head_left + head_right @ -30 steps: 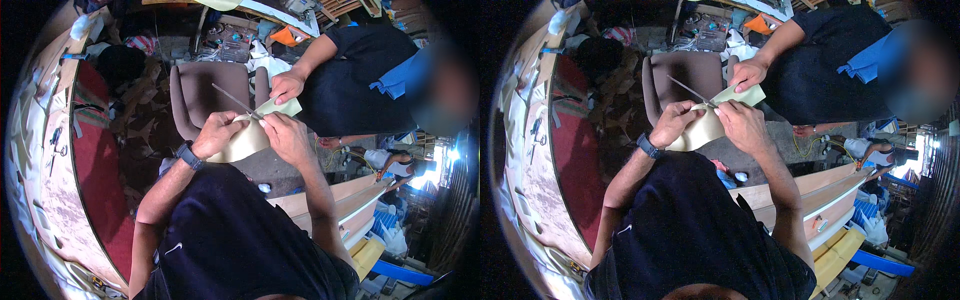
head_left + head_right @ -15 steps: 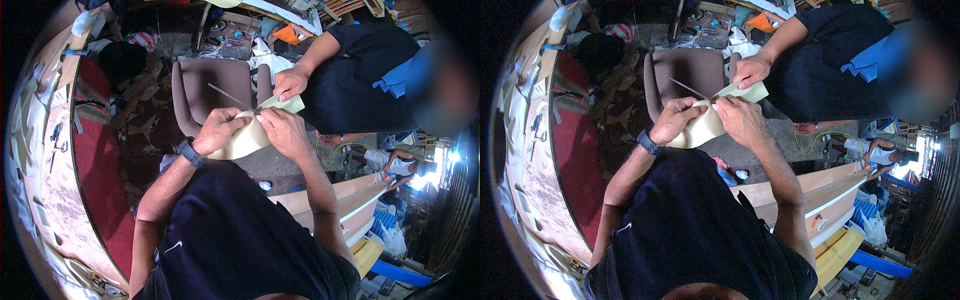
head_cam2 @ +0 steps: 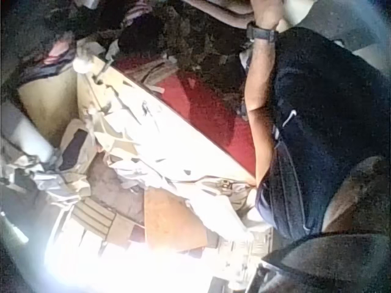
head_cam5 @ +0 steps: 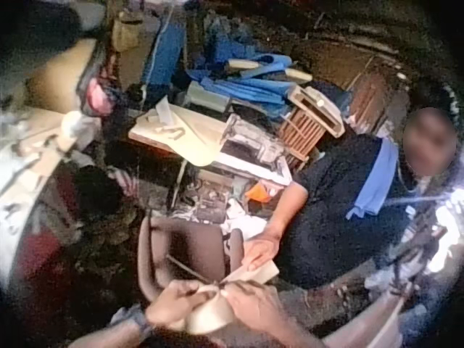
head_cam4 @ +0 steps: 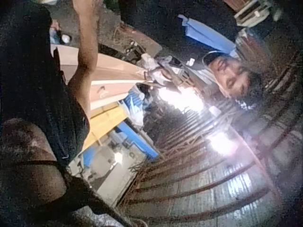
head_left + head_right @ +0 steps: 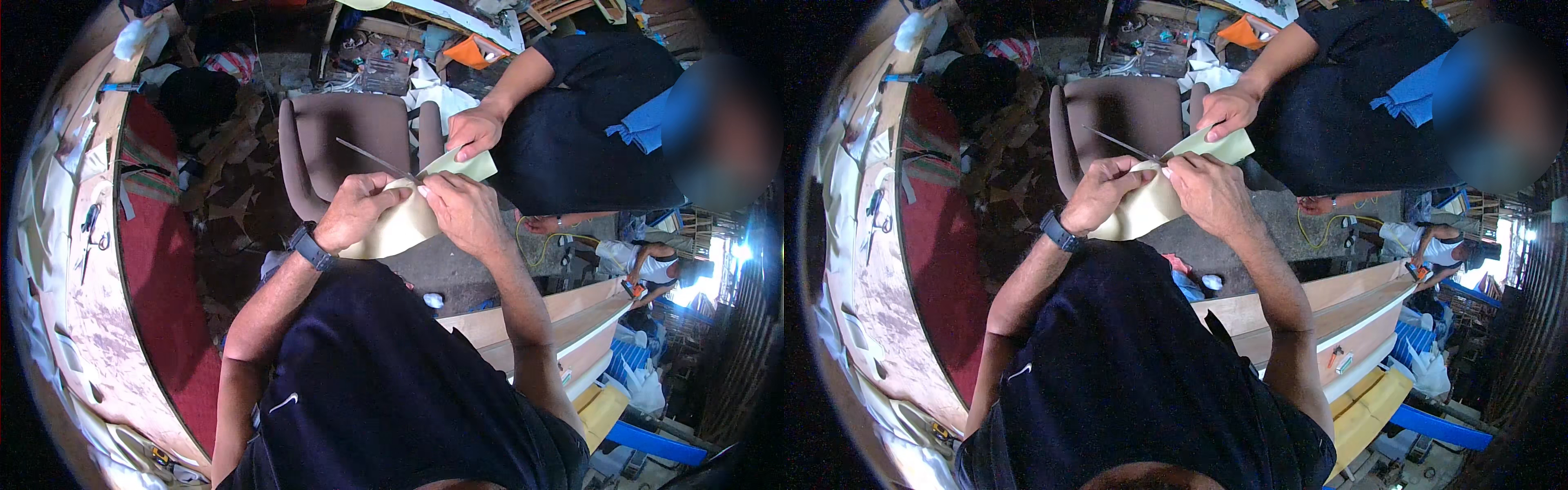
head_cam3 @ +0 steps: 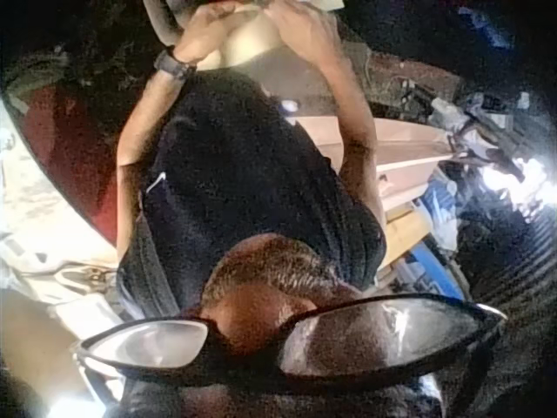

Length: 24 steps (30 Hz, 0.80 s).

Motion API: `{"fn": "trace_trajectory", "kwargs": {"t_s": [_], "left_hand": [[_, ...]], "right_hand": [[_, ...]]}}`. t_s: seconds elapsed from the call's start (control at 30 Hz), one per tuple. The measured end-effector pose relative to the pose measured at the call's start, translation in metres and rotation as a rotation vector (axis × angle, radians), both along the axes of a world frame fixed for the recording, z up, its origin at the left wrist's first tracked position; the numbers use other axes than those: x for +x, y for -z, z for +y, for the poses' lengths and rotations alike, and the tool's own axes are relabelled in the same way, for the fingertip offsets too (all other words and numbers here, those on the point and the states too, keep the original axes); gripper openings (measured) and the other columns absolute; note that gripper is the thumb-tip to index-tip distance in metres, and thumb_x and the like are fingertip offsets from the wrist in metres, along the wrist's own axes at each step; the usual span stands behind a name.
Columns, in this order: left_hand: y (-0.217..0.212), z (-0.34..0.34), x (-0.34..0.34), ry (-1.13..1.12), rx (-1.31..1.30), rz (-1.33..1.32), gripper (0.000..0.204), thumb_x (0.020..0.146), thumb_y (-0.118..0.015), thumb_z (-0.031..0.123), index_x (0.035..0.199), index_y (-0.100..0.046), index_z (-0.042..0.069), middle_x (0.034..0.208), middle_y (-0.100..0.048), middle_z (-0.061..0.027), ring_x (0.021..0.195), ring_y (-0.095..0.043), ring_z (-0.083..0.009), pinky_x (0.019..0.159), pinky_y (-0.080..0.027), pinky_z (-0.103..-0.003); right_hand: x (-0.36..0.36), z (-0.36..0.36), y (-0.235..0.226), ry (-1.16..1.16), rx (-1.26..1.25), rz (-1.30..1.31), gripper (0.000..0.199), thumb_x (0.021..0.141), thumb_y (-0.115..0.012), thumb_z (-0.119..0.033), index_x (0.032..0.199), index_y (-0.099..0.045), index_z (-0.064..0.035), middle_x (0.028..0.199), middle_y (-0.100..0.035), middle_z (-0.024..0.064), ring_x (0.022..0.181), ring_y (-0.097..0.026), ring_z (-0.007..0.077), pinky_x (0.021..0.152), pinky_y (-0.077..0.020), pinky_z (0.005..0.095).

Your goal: Measuring, marking, and cutting fabric pieces for upholstery using scissors.

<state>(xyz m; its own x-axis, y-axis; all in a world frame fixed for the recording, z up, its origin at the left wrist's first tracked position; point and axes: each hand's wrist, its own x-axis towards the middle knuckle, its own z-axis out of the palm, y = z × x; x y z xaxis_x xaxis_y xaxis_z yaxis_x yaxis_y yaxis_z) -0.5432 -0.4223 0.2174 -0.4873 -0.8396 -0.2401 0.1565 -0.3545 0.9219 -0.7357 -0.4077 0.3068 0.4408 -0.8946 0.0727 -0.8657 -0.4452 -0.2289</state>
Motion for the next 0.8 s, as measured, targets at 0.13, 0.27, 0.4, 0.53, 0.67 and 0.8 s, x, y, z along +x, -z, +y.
{"fn": "trace_trajectory", "kwargs": {"t_s": [0.13, 0.27, 0.4, 0.53, 0.67, 0.8], "left_hand": [[0.002, -0.001, 0.002, 0.004, -0.017, -0.006, 0.024, 0.095, -0.064, 0.021, 0.099, -0.071, -0.001, 0.079, -0.068, -0.0013, 0.068, -0.059, -0.0066, 0.063, -0.049, -0.026], [-0.007, -0.001, 0.003, 0.01, -0.002, 0.025, 0.024, 0.095, -0.065, 0.022, 0.098, -0.071, -0.001, 0.077, -0.067, -0.0002, 0.067, -0.058, -0.0061, 0.062, -0.048, -0.026], [-0.007, -0.002, 0.003, -0.003, 0.009, 0.0, 0.024, 0.095, -0.065, 0.022, 0.097, -0.071, -0.001, 0.077, -0.067, 0.0005, 0.066, -0.057, -0.0055, 0.062, -0.048, -0.025], [-0.002, -0.003, 0.002, 0.022, 0.024, -0.018, 0.023, 0.095, -0.065, 0.021, 0.096, -0.071, -0.001, 0.077, -0.067, 0.0005, 0.066, -0.057, -0.0057, 0.063, -0.047, -0.025], [0.002, -0.001, 0.002, 0.018, 0.032, 0.018, 0.022, 0.095, -0.065, 0.021, 0.097, -0.071, 0.0, 0.077, -0.066, 0.0009, 0.066, -0.057, -0.0056, 0.062, -0.047, -0.026], [-0.004, -0.001, 0.003, 0.017, 0.048, 0.039, 0.022, 0.095, -0.065, 0.02, 0.097, -0.071, -0.001, 0.077, -0.066, 0.0011, 0.066, -0.056, -0.005, 0.062, -0.046, -0.025]], "right_hand": [[0.002, -0.001, -0.001, -0.016, -0.02, -0.009, 0.01, 0.094, -0.06, -0.015, 0.095, -0.061, -0.0051, 0.084, -0.066, 0.0141, 0.077, -0.066, 0.0348, 0.066, -0.0522, 0.0458], [0.001, -0.002, -0.001, -0.009, -0.002, 0.041, 0.01, 0.093, -0.061, -0.014, 0.097, -0.062, -0.0051, 0.086, -0.066, 0.0141, 0.078, -0.066, 0.0347, 0.066, -0.0527, 0.0457], [0.004, 0.005, -0.01, 0.018, -0.002, 0.175, 0.013, 0.094, -0.059, -0.016, 0.095, -0.061, -0.0035, 0.089, -0.067, 0.0144, 0.082, -0.068, 0.0321, 0.07, -0.0558, 0.0453], [0.003, 0.005, -0.017, 0.05, 0.012, 0.085, 0.013, 0.095, -0.059, -0.017, 0.095, -0.061, -0.0035, 0.088, -0.068, 0.0147, 0.08, -0.069, 0.0318, 0.068, -0.0557, 0.0458], [0.003, 0.003, -0.011, 0.063, 0.041, 0.05, 0.013, 0.096, -0.059, -0.017, 0.094, -0.06, -0.0035, 0.086, -0.068, 0.0149, 0.079, -0.069, 0.0328, 0.067, -0.0554, 0.046], [0.005, 0.001, -0.009, 0.043, 0.061, 0.028, 0.013, 0.096, -0.059, -0.017, 0.094, -0.06, -0.0037, 0.085, -0.068, 0.015, 0.079, -0.069, 0.0334, 0.068, -0.0551, 0.0468]]}}
